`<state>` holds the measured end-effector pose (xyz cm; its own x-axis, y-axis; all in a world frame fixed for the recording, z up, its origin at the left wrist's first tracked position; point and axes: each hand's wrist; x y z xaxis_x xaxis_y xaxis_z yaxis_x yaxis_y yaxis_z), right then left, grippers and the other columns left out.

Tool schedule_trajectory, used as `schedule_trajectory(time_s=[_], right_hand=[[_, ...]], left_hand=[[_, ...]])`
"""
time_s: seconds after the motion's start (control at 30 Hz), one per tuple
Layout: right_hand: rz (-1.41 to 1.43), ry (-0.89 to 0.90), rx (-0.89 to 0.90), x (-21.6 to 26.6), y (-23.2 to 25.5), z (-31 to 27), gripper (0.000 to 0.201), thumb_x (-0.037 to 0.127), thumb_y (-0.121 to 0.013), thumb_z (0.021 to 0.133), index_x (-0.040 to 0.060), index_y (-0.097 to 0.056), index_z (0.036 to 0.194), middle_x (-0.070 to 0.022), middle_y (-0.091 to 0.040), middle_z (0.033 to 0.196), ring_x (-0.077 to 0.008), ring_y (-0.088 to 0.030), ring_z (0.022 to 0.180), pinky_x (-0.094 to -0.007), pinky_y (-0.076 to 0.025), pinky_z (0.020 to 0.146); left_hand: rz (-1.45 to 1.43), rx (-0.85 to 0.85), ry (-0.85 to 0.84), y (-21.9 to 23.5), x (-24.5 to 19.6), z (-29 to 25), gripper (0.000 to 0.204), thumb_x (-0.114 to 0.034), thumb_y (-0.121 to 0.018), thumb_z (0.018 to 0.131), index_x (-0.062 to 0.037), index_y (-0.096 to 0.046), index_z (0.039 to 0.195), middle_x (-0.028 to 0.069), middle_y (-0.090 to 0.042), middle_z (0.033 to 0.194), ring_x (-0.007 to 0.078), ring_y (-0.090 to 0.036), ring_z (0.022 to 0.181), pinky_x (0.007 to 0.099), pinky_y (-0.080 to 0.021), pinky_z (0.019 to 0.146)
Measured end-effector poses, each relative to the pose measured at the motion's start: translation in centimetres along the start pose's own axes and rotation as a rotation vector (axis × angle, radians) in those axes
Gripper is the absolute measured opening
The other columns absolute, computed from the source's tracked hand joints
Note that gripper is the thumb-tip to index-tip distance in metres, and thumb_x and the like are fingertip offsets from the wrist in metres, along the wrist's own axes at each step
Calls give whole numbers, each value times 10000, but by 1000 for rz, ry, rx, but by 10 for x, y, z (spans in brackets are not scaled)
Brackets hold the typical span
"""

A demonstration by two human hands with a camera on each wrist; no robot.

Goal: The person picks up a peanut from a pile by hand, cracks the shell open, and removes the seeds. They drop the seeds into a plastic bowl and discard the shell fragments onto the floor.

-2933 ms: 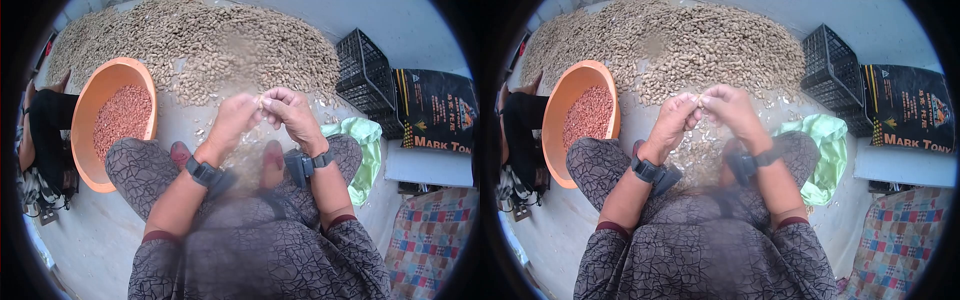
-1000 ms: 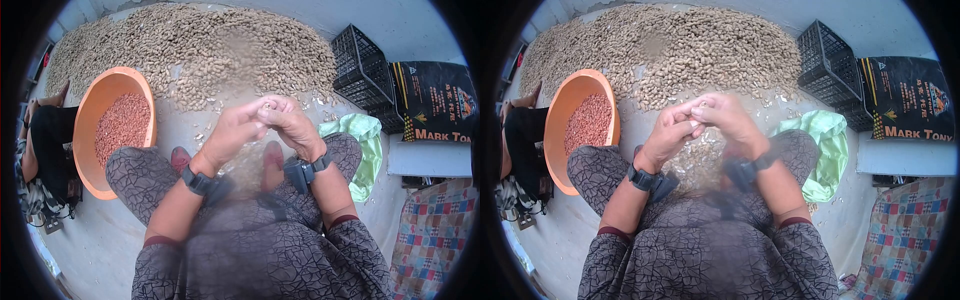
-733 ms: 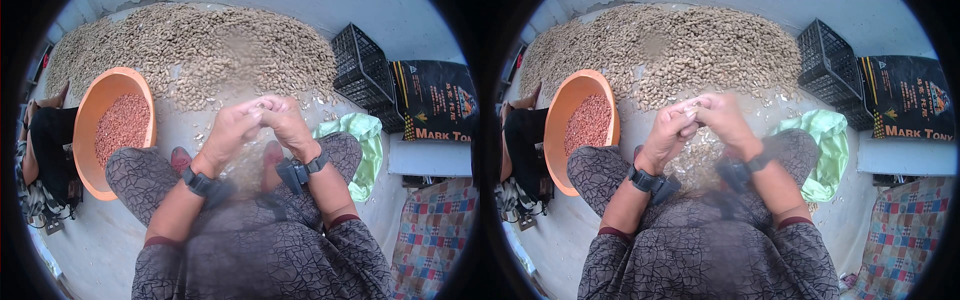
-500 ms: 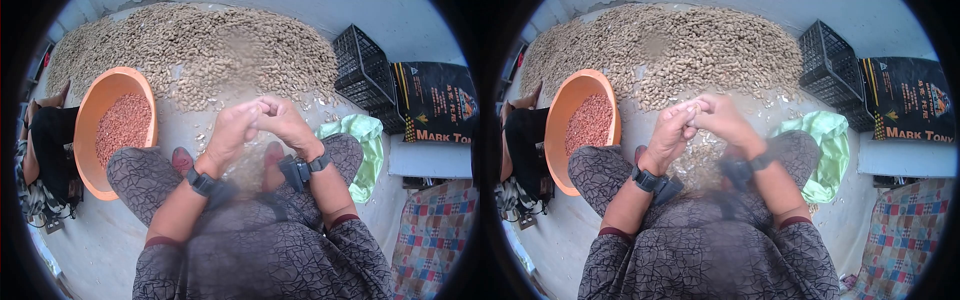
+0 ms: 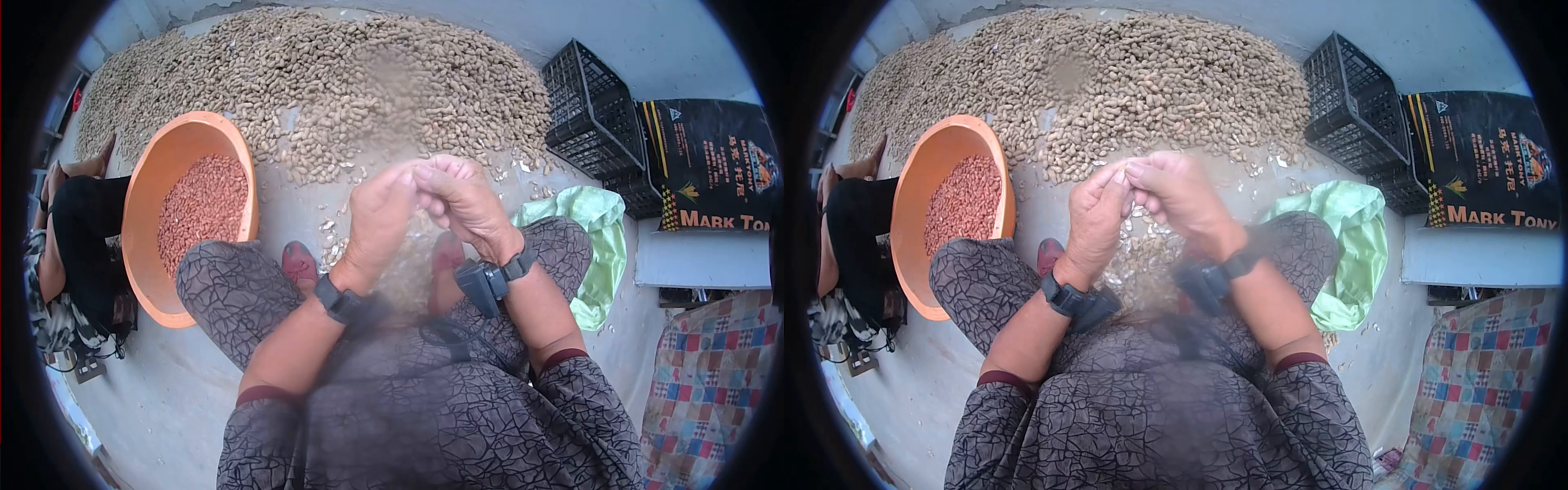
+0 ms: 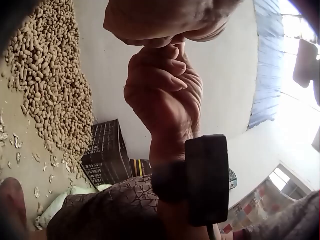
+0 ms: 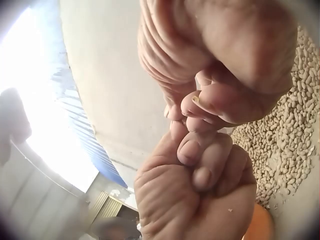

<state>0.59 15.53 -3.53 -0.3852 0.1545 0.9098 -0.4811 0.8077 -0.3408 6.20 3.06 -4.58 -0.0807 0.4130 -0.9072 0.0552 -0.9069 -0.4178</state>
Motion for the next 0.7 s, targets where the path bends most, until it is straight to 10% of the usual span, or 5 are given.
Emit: schedule_trajectory(time_s=[0.33,0.7], right_hand=[[22,39,-121,-13,-16,-3,148,103,-535,862,-31,-570,915,-25,-579,676,-35,-501,506,-163,-399,390],[-70,77,-121,-11,-12,-1,108,105,-521,863,14,-571,893,-18,-571,665,-45,-498,518,-162,-392,437]], left_hand=[[-160,-123,96,10,13,5,223,-162,-444,929,23,-553,989,-1,-524,645,41,-463,539,191,-386,479],[-402,-47,210,13,11,10,356,-183,-460,934,46,-463,1206,-36,-443,616,21,-352,470,158,-311,435]])
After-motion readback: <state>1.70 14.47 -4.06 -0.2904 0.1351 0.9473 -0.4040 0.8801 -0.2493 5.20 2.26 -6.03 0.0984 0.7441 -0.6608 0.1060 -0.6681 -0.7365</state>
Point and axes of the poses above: each hand's wrist, its own z-axis towards the middle knuckle, its own y-axis out of the back of the hand, x = y × z
